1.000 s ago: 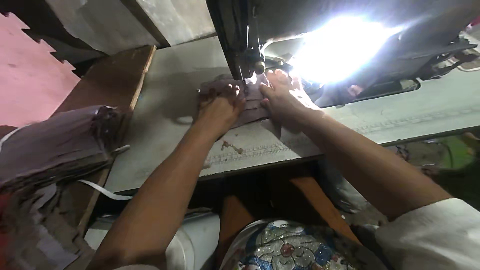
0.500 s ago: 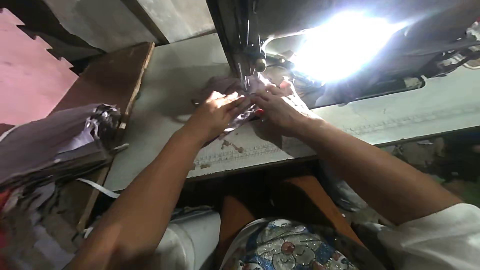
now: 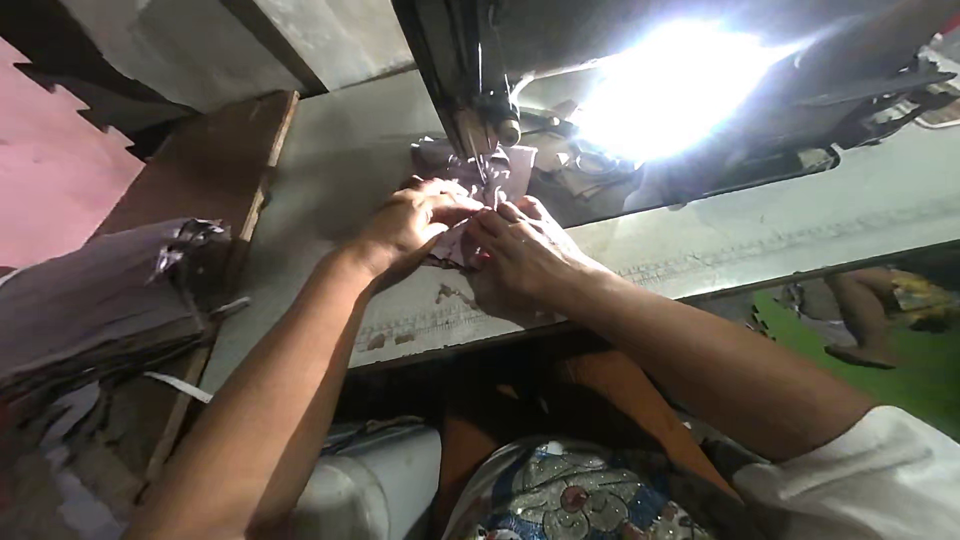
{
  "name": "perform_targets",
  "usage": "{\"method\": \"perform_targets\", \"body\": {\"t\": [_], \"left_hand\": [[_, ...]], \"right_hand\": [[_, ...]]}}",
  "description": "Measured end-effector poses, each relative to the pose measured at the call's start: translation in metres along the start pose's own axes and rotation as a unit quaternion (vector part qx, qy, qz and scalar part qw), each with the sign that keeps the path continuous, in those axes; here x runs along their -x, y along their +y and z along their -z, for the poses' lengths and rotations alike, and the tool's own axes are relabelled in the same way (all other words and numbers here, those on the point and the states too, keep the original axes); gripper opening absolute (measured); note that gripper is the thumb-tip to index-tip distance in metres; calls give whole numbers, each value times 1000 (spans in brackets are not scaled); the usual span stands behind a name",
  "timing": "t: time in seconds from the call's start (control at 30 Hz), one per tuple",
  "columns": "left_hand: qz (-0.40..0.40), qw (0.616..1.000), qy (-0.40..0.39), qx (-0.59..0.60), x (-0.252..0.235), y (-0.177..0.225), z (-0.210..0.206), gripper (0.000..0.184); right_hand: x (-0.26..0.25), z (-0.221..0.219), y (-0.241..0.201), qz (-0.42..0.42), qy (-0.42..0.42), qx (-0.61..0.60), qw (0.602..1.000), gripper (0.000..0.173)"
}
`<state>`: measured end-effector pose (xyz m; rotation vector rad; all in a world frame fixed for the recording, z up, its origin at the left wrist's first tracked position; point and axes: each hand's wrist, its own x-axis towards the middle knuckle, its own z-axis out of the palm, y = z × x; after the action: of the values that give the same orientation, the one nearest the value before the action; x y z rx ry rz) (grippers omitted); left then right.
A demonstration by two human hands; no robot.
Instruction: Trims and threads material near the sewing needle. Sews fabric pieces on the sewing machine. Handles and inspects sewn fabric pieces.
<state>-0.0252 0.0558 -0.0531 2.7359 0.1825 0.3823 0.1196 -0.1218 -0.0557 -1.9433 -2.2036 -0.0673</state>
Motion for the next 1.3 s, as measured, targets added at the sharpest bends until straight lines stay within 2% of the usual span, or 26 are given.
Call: {"method": "perform_targets", "body": {"t": [0.1, 0.23, 0.43, 0.57, 0.63, 0.7, 0.83, 0.97, 1.13, 1.3], "left_hand": [[9, 1000, 26, -9, 3, 9, -7, 33], [43, 997, 37, -45, 1, 24, -13, 34], [65, 994, 63, -61, -4, 30, -20, 35], [93, 995, 37, -12, -3, 24, -1, 39], [62, 997, 45, 9, 0, 15, -1, 34], [35, 998, 36, 21, 1, 6, -8, 34], [46, 998, 40, 5, 2, 5, -14, 37], [96, 994, 59, 1, 2, 21, -17, 38], [226, 974, 29, -10, -8, 51, -20, 43], [254, 967, 6, -28, -16, 54, -19, 49]], "right_hand": [[4, -1, 9, 1, 8, -7, 1000, 36], [8, -1, 21, 7, 20, 15, 1000, 42], [3, 6, 35, -51, -45, -13, 998, 46], [0, -1, 25, -48, 31, -25, 998, 47], [-1, -3, 16, -42, 35, -18, 998, 50], [-1, -3, 12, -38, 21, -1, 999, 45], [-2, -1, 16, -32, 5, 43, 999, 42], [-4, -4, 29, -11, 26, 28, 999, 41], [-8, -2, 44, -28, 38, 18, 999, 40], [-17, -13, 60, -63, 46, 25, 997, 47]]}}
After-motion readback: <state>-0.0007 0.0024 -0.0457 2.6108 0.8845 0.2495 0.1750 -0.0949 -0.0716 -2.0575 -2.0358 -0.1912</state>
